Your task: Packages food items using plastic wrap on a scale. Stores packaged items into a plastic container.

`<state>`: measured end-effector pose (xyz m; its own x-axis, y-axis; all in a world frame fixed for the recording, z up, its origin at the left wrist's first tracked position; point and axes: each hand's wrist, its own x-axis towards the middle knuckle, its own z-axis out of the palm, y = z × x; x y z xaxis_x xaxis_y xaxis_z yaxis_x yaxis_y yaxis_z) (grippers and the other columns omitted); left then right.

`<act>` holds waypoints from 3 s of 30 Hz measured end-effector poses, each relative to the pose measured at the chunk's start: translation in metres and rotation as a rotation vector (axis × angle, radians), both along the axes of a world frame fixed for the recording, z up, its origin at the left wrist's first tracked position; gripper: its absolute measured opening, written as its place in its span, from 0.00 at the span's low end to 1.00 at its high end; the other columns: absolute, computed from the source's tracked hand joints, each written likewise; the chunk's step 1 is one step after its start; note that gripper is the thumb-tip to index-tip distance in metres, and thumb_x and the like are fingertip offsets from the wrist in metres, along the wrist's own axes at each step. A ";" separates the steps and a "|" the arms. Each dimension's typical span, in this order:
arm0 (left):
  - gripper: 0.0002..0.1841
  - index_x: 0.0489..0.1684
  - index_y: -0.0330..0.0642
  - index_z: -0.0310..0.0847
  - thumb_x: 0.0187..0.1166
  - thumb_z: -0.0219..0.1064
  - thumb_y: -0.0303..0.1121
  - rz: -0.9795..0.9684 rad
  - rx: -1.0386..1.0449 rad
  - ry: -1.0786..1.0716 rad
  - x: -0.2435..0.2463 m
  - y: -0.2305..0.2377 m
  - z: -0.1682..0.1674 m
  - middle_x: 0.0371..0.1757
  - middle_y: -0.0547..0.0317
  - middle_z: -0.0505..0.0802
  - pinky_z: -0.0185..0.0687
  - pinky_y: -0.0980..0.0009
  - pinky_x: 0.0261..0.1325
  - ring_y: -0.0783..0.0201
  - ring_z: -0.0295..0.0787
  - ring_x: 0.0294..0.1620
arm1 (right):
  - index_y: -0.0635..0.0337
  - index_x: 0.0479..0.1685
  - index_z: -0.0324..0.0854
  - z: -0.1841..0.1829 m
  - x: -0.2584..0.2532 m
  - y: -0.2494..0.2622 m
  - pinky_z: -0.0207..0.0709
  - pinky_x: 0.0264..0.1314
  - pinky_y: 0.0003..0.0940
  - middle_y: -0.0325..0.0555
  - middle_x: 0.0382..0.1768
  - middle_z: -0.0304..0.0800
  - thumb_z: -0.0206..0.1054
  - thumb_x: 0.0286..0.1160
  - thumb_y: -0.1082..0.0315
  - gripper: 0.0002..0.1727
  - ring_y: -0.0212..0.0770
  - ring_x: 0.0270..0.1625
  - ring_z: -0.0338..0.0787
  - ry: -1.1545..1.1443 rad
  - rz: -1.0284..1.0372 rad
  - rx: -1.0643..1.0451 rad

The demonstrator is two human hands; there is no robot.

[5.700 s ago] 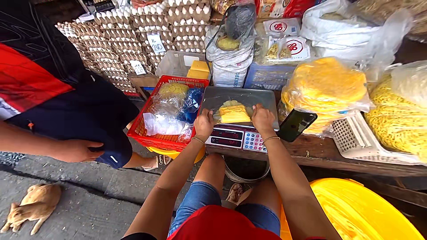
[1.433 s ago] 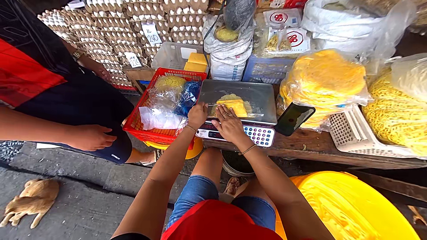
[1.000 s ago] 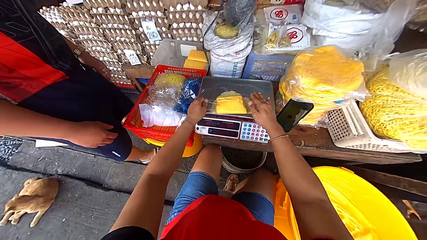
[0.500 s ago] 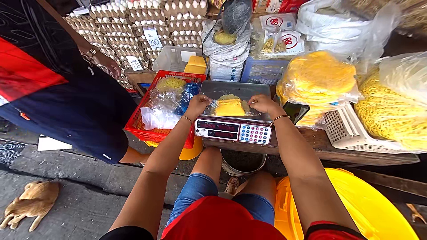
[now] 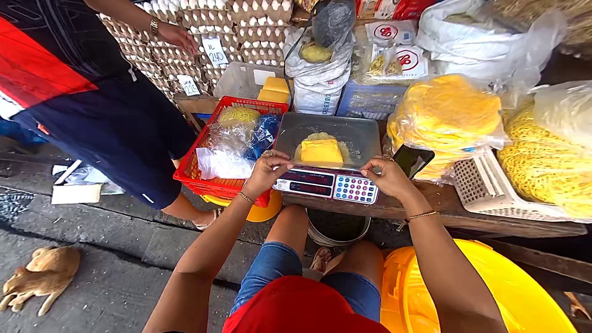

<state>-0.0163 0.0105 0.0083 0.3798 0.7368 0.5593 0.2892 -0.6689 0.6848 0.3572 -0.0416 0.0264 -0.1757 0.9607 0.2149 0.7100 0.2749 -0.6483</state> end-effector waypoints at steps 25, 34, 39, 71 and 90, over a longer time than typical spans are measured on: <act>0.12 0.55 0.31 0.78 0.91 0.55 0.31 0.081 -0.136 -0.229 0.034 0.016 -0.004 0.42 0.50 0.92 0.89 0.66 0.52 0.66 0.91 0.41 | 0.66 0.52 0.78 -0.030 -0.027 0.033 0.84 0.59 0.32 0.43 0.43 0.85 0.58 0.87 0.69 0.09 0.30 0.46 0.88 0.670 -0.228 0.189; 0.10 0.47 0.32 0.87 0.87 0.60 0.28 0.026 0.016 -0.150 0.013 -0.003 -0.025 0.46 0.54 0.94 0.86 0.70 0.60 0.70 0.91 0.47 | 0.63 0.49 0.82 -0.049 -0.011 -0.015 0.82 0.59 0.22 0.39 0.47 0.88 0.60 0.84 0.69 0.09 0.23 0.50 0.87 0.532 -0.121 0.204; 0.11 0.46 0.34 0.91 0.84 0.63 0.30 0.004 0.085 -0.057 0.001 -0.007 -0.031 0.49 0.52 0.95 0.84 0.66 0.65 0.67 0.91 0.54 | 0.67 0.47 0.85 -0.058 -0.005 -0.022 0.80 0.66 0.25 0.47 0.53 0.88 0.61 0.82 0.66 0.12 0.29 0.59 0.86 0.447 -0.080 0.210; 0.13 0.61 0.28 0.76 0.87 0.61 0.28 0.215 -0.759 0.122 0.034 0.164 0.048 0.52 0.44 0.88 0.83 0.67 0.53 0.64 0.86 0.44 | 0.73 0.61 0.77 0.024 -0.010 0.176 0.73 0.70 0.58 0.68 0.56 0.85 0.58 0.87 0.72 0.13 0.60 0.62 0.85 -0.002 -0.238 -0.240; 0.05 0.47 0.34 0.87 0.79 0.70 0.24 0.078 -0.751 -0.107 0.034 0.170 0.063 0.40 0.60 0.91 0.82 0.78 0.44 0.75 0.84 0.36 | 0.72 0.55 0.82 0.041 0.005 0.173 0.77 0.52 0.31 0.52 0.47 0.86 0.67 0.75 0.81 0.12 0.34 0.44 0.81 0.344 -0.064 -0.274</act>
